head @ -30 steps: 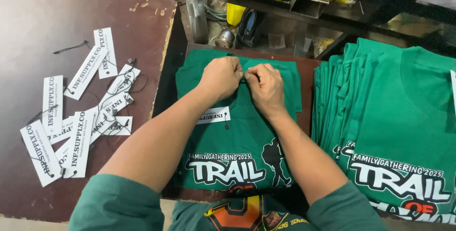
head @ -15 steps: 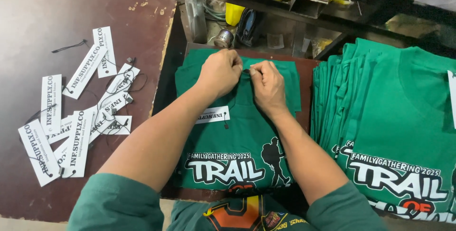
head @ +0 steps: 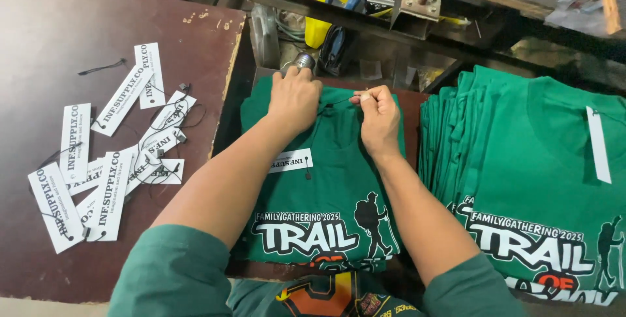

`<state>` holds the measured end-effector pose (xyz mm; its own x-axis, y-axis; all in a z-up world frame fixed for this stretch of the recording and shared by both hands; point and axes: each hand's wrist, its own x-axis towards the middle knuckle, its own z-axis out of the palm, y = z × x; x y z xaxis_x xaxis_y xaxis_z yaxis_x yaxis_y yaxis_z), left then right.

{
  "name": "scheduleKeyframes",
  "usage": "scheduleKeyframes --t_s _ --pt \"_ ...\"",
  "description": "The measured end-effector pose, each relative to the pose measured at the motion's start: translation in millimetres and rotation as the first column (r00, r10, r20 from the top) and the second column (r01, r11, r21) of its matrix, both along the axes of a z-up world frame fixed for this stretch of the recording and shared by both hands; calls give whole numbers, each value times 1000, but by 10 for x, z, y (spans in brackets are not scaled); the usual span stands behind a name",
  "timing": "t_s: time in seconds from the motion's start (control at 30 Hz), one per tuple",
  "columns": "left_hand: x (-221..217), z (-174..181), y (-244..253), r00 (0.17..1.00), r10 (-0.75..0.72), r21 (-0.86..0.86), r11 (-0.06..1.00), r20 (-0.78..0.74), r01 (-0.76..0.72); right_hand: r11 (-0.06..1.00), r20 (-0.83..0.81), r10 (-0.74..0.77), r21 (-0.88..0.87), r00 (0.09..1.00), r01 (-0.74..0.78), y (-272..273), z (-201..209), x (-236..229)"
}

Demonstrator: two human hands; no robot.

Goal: The person attaches white tags to a stack of green t-shirts by threading a string through the collar area. They then fold the shirts and place them on a pile. The process is repeated for several shirts.

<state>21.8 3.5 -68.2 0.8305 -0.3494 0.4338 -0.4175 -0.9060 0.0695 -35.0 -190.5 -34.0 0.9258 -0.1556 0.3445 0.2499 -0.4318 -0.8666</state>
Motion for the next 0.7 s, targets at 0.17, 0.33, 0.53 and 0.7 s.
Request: scheduleKeyframes --t_s 0.17,0.33,0.53,0.7 --pt "31 15 -69 994 -63 -40 997 85 67 992 -63 -18 122 998 26 0 106 -10" --pt "35 -98 -66 985 -134 10 991 111 133 990 -72 -21 -140 997 10 -254 208 31" --pt "21 -82 -127 977 -139 30 990 160 136 681 161 72 -729 984 69 -890 72 267" --pt "19 -15 -87 994 -73 42 997 77 70 505 121 114 -862 986 47 -1233 26 354"
